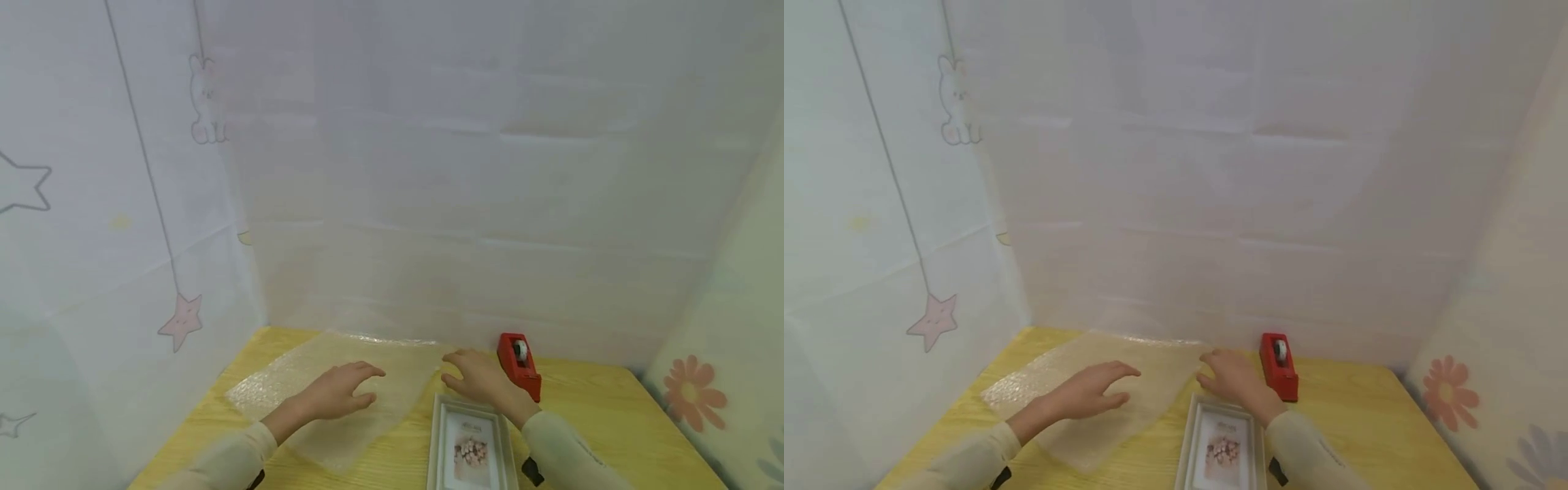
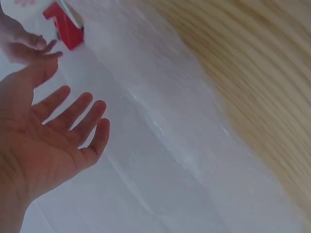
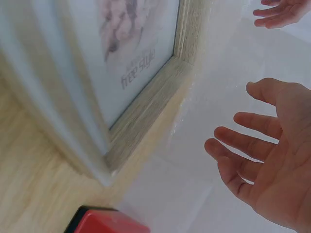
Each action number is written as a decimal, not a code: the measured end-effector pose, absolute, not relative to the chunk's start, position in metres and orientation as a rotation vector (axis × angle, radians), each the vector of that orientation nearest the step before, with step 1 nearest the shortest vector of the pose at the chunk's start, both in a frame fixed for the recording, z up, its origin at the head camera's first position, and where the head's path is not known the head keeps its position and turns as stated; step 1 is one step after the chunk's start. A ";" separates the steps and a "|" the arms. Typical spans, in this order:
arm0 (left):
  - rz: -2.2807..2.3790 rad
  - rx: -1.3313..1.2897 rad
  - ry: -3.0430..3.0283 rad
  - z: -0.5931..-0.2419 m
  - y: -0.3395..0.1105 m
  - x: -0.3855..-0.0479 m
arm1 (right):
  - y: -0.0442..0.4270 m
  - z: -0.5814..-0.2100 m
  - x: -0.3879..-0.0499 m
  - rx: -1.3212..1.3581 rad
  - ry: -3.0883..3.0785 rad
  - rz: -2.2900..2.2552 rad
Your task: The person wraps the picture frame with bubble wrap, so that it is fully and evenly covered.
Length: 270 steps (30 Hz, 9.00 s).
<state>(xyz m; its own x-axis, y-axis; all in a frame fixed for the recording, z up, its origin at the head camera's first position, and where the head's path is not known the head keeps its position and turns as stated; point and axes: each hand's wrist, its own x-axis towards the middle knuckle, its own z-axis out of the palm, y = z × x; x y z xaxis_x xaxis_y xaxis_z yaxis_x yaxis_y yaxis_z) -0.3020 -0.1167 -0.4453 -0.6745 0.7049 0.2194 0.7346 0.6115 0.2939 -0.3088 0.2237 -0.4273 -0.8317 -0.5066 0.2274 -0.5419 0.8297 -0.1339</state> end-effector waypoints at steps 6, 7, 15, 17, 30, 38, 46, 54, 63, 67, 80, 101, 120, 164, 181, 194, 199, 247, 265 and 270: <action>-0.534 -1.218 -2.780 -0.448 -0.080 -0.288 | 0.251 -0.424 -0.275 0.809 -2.930 0.414; -0.535 -1.222 -2.790 -0.448 -0.075 -0.285 | 0.255 -0.424 -0.269 0.808 -2.941 0.434; -0.811 -1.199 -2.814 -0.454 -0.037 -0.263 | 0.290 -0.437 -0.230 0.568 -2.953 0.677; -0.927 -1.182 -2.811 -0.457 -0.029 -0.259 | 0.295 -0.441 -0.223 0.479 -2.952 0.782; -1.731 -0.823 -2.861 -0.478 -0.002 -0.243 | 0.310 -0.478 -0.206 0.041 -2.861 1.673; -2.006 -0.717 -2.760 -0.481 0.006 -0.235 | 0.304 -0.485 -0.203 -0.093 -2.861 1.775; -2.082 -0.680 -2.694 -0.475 0.010 -0.237 | 0.302 -0.479 -0.203 0.005 -2.785 1.807; -2.159 -0.641 -2.708 -0.477 0.012 -0.236 | 0.304 -0.486 -0.203 -0.083 -2.773 1.823; -2.107 -0.655 -2.747 -0.474 0.011 -0.239 | 0.299 -0.486 -0.204 -0.215 -2.764 1.762; -2.112 -0.666 -2.735 -0.474 0.012 -0.238 | 0.297 -0.486 -0.203 -0.248 -2.768 1.735; -1.962 -0.730 -2.733 -0.468 0.013 -0.240 | 0.294 -0.469 -0.201 -0.259 -2.766 1.659; -1.881 -0.748 -2.633 -0.422 -0.011 -0.267 | 0.271 -0.419 -0.224 -0.036 -2.657 1.607; -1.860 -0.685 -2.559 -0.395 -0.066 -0.303 | 0.221 -0.400 -0.275 0.127 -2.561 1.676; -1.780 -0.402 -2.700 -0.449 -0.169 -0.342 | 0.100 -0.460 -0.330 0.206 -2.521 1.719; -1.735 -0.281 -2.714 -0.465 -0.164 -0.337 | 0.093 -0.482 -0.341 0.186 -2.610 1.678; -1.770 -0.263 -2.742 -0.474 -0.163 -0.338 | 0.094 -0.488 -0.340 0.143 -2.597 1.889; -1.737 -0.232 -2.763 -0.477 -0.163 -0.340 | 0.095 -0.492 -0.341 0.196 -2.612 1.921; -1.882 -0.276 -2.806 -0.487 -0.155 -0.349 | 0.134 -0.465 -0.259 1.474 -2.552 0.653; -1.653 -0.177 -2.836 -0.480 -0.146 -0.341 | 0.118 -0.485 -0.236 1.700 -2.335 0.327; -1.658 -0.211 -2.826 -0.480 -0.146 -0.343 | 0.117 -0.482 -0.242 1.662 -2.420 0.375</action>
<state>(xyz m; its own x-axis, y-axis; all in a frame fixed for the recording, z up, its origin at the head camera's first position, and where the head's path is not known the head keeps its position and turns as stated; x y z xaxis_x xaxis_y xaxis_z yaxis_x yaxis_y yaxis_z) -0.3426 -0.1461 -0.4796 -0.9817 0.1816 -0.0568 0.0390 0.4841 0.8742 -0.2422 0.1175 -0.4819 -0.3583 -0.8877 0.2892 -0.9336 0.3429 -0.1039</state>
